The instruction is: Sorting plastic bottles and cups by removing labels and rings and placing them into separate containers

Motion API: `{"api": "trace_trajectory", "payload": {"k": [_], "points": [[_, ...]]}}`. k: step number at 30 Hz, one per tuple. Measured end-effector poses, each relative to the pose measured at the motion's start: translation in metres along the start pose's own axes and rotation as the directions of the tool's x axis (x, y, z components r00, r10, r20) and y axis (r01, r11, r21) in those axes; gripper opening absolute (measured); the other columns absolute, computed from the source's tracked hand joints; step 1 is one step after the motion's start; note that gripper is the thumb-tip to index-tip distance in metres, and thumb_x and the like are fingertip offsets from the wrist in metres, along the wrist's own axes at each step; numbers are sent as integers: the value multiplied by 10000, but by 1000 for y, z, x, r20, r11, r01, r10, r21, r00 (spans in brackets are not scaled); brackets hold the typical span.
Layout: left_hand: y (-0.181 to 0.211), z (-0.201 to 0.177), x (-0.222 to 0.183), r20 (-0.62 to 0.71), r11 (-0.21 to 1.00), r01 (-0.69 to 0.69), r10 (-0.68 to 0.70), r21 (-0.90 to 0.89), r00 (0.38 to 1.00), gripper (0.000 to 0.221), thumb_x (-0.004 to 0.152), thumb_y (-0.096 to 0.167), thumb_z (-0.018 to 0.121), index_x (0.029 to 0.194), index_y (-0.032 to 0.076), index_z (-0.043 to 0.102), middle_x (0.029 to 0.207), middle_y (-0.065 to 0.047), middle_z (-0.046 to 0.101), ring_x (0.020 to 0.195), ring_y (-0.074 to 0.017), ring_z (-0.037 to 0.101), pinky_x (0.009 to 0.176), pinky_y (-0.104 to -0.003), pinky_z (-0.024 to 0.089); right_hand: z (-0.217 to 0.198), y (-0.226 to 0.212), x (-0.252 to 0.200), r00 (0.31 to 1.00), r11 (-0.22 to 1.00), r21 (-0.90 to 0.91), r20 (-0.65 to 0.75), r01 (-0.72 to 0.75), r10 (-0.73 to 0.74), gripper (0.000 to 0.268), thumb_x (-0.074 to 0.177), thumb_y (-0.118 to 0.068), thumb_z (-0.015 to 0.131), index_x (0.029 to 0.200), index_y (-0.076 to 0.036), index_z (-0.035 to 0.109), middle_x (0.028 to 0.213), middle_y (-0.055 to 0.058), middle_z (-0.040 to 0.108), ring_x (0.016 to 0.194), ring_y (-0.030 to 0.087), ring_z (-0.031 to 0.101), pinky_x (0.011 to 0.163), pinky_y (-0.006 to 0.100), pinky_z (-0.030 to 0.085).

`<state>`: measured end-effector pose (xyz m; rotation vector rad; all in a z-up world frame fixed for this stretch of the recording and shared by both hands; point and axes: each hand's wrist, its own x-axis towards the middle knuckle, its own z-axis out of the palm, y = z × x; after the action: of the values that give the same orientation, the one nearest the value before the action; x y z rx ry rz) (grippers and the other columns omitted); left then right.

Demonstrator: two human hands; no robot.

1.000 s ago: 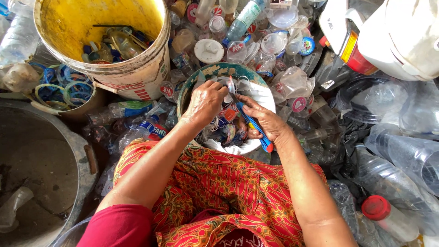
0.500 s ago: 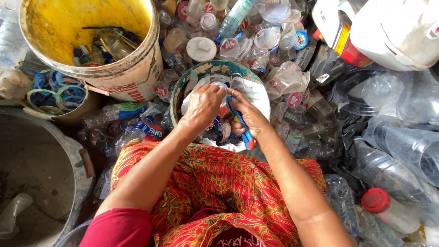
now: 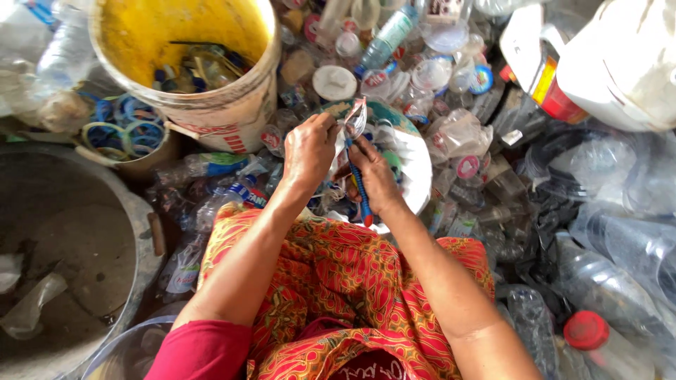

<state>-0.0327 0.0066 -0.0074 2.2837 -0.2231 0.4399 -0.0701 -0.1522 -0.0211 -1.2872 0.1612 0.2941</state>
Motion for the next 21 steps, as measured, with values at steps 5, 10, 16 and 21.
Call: {"api": "trace_trajectory", "payload": {"k": [5,10,16,21], "points": [[-11,-44,-5,-67,973,155,-168,-170,984,56,919,244,690,902,206,654,804,-72,679,811,-367,720,693,-489,567,25,13,17,979,989,-40,154,143,-135,481,1073,-294,543,1534,-200,438,721,266,697,345,219,580,260,240,395],[-33,-105,-10,-144,941,207,-251,-267,957,75,914,281,728,934,216,697,813,-73,708,845,-322,742,710,-471,553,75,-6,17,943,979,-46,281,198,-178,400,1078,-302,548,1462,-195,515,709,265,685,328,212,562,249,244,383],[-41,-159,-21,-152,864,160,-260,-478,954,114,907,310,752,861,207,738,735,-20,720,732,-97,647,713,-296,530,121,-7,29,800,881,-62,453,469,-394,365,1077,-165,553,1440,-129,570,674,189,675,331,177,544,264,228,393],[-55,-168,-62,-86,663,237,-416,-710,905,179,887,295,767,835,124,752,670,6,629,694,-87,554,651,-250,459,133,20,58,755,575,-491,392,655,-525,398,1018,-125,574,1404,-43,624,599,278,606,472,286,503,400,442,356]]}}
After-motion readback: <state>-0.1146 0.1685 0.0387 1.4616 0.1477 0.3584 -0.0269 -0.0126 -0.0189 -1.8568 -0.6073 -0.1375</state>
